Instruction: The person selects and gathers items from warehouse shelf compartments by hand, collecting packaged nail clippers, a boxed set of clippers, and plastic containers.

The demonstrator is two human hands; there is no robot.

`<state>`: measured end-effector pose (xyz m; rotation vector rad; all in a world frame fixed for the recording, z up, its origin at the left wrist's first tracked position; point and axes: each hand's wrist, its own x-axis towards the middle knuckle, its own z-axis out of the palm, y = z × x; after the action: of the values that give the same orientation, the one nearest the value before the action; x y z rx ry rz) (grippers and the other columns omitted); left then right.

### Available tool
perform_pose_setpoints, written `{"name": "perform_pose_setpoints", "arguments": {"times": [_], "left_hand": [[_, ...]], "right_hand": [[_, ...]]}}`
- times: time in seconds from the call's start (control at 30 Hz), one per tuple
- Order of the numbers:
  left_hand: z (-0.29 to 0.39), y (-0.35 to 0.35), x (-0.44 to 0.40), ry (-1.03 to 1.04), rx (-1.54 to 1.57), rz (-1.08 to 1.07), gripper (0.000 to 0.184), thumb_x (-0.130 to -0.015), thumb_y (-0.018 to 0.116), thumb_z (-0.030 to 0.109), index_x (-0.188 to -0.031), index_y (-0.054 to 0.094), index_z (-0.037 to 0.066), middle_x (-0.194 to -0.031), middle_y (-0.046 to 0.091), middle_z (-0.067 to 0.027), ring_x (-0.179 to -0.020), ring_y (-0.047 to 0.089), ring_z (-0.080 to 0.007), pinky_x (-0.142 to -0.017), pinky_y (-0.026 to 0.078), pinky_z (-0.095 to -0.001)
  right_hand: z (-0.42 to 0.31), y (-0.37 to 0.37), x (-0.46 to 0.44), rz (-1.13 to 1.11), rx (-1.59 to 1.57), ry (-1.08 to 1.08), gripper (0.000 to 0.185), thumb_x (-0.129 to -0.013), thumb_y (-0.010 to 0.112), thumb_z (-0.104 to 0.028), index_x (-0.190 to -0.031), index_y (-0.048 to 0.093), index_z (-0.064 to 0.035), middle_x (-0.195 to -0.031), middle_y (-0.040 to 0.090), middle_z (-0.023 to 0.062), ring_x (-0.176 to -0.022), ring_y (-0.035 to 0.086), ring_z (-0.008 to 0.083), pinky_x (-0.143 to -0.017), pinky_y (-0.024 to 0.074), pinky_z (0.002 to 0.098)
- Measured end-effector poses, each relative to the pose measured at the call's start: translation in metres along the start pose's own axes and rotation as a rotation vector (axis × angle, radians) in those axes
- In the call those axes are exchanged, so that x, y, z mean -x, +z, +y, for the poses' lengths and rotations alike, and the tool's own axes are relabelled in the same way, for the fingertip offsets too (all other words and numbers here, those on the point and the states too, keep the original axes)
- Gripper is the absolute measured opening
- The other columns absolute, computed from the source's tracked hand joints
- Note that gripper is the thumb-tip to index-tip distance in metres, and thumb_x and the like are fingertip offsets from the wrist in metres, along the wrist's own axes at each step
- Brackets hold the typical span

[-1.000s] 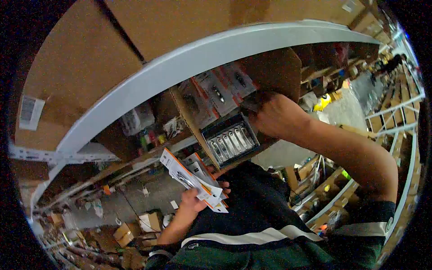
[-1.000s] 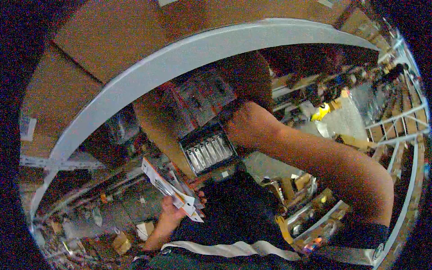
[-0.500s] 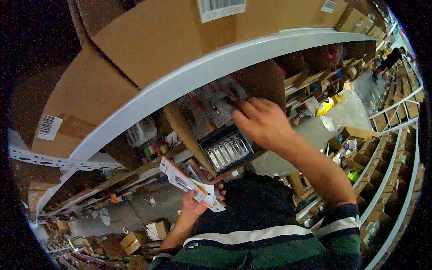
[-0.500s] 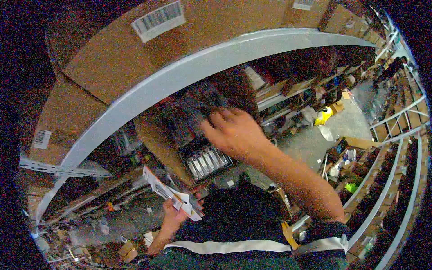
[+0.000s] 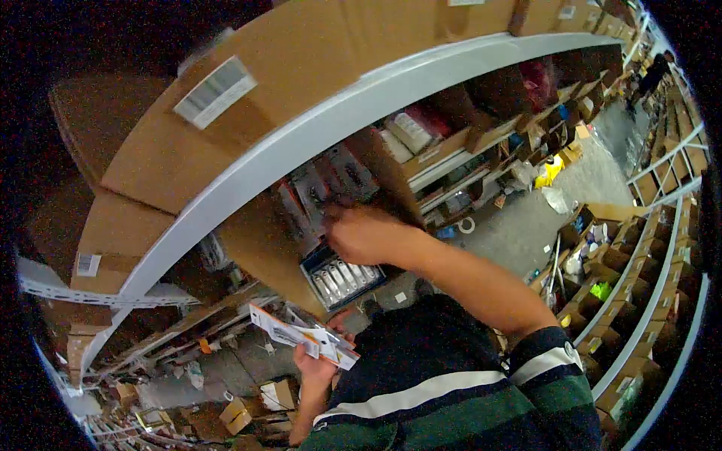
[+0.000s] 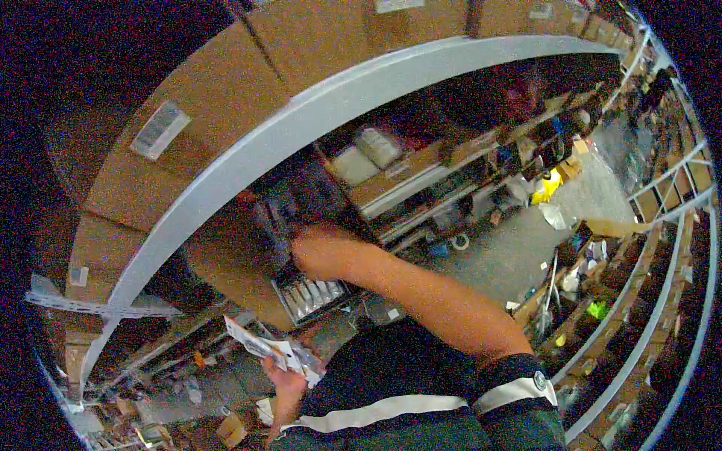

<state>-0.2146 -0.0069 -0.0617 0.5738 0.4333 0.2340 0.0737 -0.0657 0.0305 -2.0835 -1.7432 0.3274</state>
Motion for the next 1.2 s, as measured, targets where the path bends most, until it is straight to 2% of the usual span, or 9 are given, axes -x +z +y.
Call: {"name": "perform_pose_setpoints", "arguments": {"times": [0.1,0.23,0.43,0.53,0.63,0.73,0.9,1.13,1.2], "left_hand": [[0.001,0.004,0.003,0.078,-0.032,0.111,0.070,-0.066,0.064,0.050,-0.121,0.048,0.010,-0.122,0.047,-0.0245,-0.108,0.051,-0.0319,-0.088,0.043,-0.0551],[-0.014,0.018,0.006,0.080,0.067,0.169,0.068,-0.067,0.064,0.050,-0.122,0.048,0.014,-0.123,0.049,-0.0198,-0.111,0.049,-0.0305,-0.089,0.042,-0.0533],[-0.035,0.031,0.009,0.248,0.250,0.182,0.062,-0.075,0.060,0.046,-0.126,0.047,0.014,-0.124,0.051,-0.0165,-0.105,0.052,-0.0299,-0.093,0.037,-0.0525],[-0.043,0.019,0.008,0.275,0.345,0.148,0.067,-0.075,0.059,0.048,-0.130,0.041,0.015,-0.124,0.051,-0.0157,-0.102,0.053,-0.0287,-0.093,0.039,-0.0503],[-0.041,0.051,0.005,0.289,0.323,0.311,0.067,-0.076,0.060,0.047,-0.131,0.040,0.017,-0.127,0.046,-0.0187,-0.101,0.054,-0.0283,-0.093,0.038,-0.0535],[-0.044,0.048,0.000,0.278,0.346,0.000,0.066,-0.075,0.064,0.040,-0.132,0.040,0.017,-0.142,0.021,-0.0268,-0.104,0.054,-0.0260,-0.091,0.041,-0.0534],[-0.051,0.065,0.004,0.356,0.400,0.142,0.065,-0.074,0.065,0.037,-0.131,0.040,0.018,-0.143,0.017,-0.0278,-0.107,0.054,-0.0279,-0.092,0.041,-0.0521],[-0.054,0.053,0.009,0.383,0.359,0.131,0.069,-0.073,0.066,0.040,-0.133,0.039,0.019,-0.143,0.016,-0.0287,-0.104,0.056,-0.0284,-0.093,0.041,-0.0512],[-0.047,0.049,0.004,0.380,0.379,0.120,0.069,-0.073,0.066,0.041,-0.133,0.039,0.019,-0.143,0.016,-0.0288,-0.104,0.055,-0.0284,-0.093,0.041,-0.0512]], "right_hand": [[-0.001,0.007,-0.003,0.284,0.087,-0.098,0.032,-0.084,0.052,-0.027,-0.095,0.064,0.0003,-0.122,0.046,0.0229,-0.104,0.051,0.0419,-0.083,0.0474,0.0459],[-0.007,0.005,0.000,-0.200,-0.075,0.017,0.047,-0.082,0.056,-0.037,-0.113,0.057,-0.0014,-0.123,0.047,0.0206,-0.113,0.043,0.0441,-0.093,0.0420,0.0436],[-0.003,-0.080,0.088,0.523,-0.244,-0.513,0.026,-0.078,0.063,-0.021,-0.091,0.061,0.0013,-0.104,0.059,0.0165,-0.097,0.058,0.0262,-0.078,0.0486,0.0355],[0.064,-0.096,0.104,0.838,-0.224,-0.133,0.009,-0.078,0.059,-0.009,-0.071,0.060,-0.0023,-0.065,0.058,0.0080,-0.064,0.060,0.0247,-0.055,0.0486,0.0294],[0.140,-0.091,0.067,0.698,0.066,0.115,0.034,-0.075,0.063,-0.009,-0.108,0.056,-0.0031,-0.105,0.056,0.0184,-0.091,0.057,0.0314,-0.074,0.0500,0.0383],[0.154,-0.101,0.039,0.435,0.160,-0.105,0.059,-0.074,0.068,-0.019,-0.127,0.044,-0.0061,-0.129,0.043,0.0193,-0.111,0.048,0.0356,-0.092,0.0414,0.0427],[0.163,-0.116,0.009,-0.018,-0.007,0.190,0.071,-0.071,0.070,-0.036,-0.129,0.041,-0.0052,-0.128,0.047,0.0194,-0.117,0.045,0.0368,-0.097,0.0377,0.0411],[0.141,-0.110,0.004,0.331,0.321,0.361,0.048,-0.070,0.066,-0.034,-0.097,0.058,0.0047,-0.082,0.063,0.0248,-0.081,0.061,0.0395,-0.075,0.0509,0.0435],[0.117,-0.125,0.026,0.415,0.125,0.532,0.050,-0.068,0.067,-0.017,-0.112,0.052,0.0031,-0.110,0.057,0.0246,-0.101,0.055,0.0390,-0.086,0.0456,0.0403]]}}
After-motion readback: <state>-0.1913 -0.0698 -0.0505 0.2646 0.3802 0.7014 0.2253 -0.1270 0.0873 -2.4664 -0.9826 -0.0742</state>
